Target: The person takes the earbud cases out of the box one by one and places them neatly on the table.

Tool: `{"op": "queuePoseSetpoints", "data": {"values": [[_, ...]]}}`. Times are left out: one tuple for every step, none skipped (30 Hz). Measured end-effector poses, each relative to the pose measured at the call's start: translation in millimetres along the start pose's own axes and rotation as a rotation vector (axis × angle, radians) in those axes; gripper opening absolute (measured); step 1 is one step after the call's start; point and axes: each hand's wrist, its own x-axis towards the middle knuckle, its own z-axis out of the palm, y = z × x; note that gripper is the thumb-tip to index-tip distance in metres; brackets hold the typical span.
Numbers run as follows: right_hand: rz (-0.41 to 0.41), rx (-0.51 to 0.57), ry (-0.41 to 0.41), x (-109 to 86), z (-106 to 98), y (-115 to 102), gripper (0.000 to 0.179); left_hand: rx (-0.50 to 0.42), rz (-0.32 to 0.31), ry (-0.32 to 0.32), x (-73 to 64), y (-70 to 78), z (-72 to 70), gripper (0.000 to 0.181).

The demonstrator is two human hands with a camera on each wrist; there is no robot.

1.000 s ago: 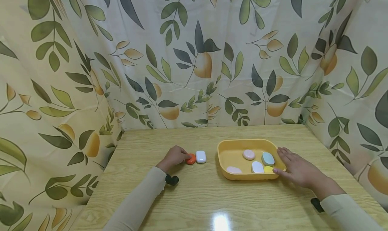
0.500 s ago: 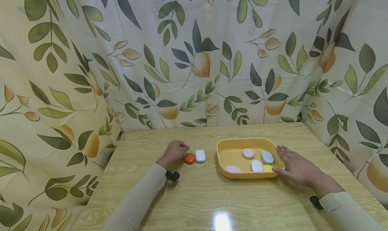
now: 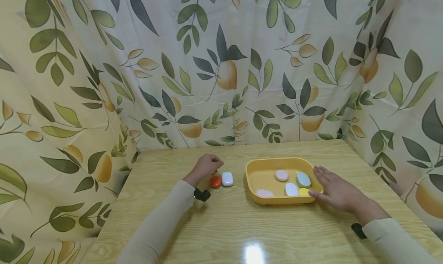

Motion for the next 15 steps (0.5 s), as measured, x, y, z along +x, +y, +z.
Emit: {"op": "queuePoseSetpoints", "data": {"values": [[-0.001, -0.005, 0.0, -0.1, 0, 1, 0.093, -0.006, 0.012, -0.004, 0.1, 2.7, 0.8, 0.026], [0.0, -0.007, -0.001, -0.4, -1, 1, 0.093, -0.012, 0.024, -0.01, 0.7, 5.2, 1.7, 0.026], [0.001, -0.013, 0.0, -0.6, -1, 1, 0.093, -0.018, 0.037, -0.015, 1.4, 7.9, 2.8, 0.025], [0.001, -0.018, 0.0, -0.8, -2, 1, 0.093, -0.027, 0.049, -0.017, 2.5, 10.7, 4.0, 0.024], [0.001, -0.021, -0.001, -0.9, -3, 1, 0.093, -0.029, 0.061, -0.018, 3.9, 13.6, 5.1, 0.022], [0.004, -0.021, -0.003, -1.0, -4, 0, 0.093, -0.034, 0.07, -0.023, 5.2, 16.9, 6.2, 0.022], [0.006, -0.023, -0.007, -1.3, -5, 0, 0.094, -0.036, 0.08, -0.026, 6.8, 19.9, 7.3, 0.022], [0.008, -0.023, -0.007, -1.6, -5, -1, 0.093, -0.041, 0.085, -0.031, 8.4, 22.9, 8.6, 0.022], [0.009, -0.022, -0.007, -1.9, -6, -1, 0.093, -0.049, 0.09, -0.033, 9.6, 25.6, 10.0, 0.02], [0.01, -0.017, -0.008, -2.2, -6, -2, 0.093, -0.054, 0.093, -0.035, 10.5, 28.2, 11.3, 0.019], [0.006, -0.012, -0.006, -2.4, -6, -3, 0.093, -0.059, 0.094, -0.04, 11.1, 30.3, 12.7, 0.019], [0.002, -0.01, -0.002, -2.6, -6, -3, 0.093, -0.066, 0.092, -0.048, 11.5, 32.1, 14.0, 0.019], [0.0, -0.008, 0.003, -2.9, -5, -4, 0.093, -0.075, 0.092, -0.055, 12.3, 33.2, 15.7, 0.017], [-0.004, -0.006, 0.013, -3.1, -5, -4, 0.092, -0.084, 0.093, -0.065, 12.9, 34.0, 17.3, 0.017], [-0.009, -0.004, 0.018, -3.2, -4, -4, 0.092, -0.09, 0.094, -0.075, 13.5, 34.5, 18.9, 0.017]]}}
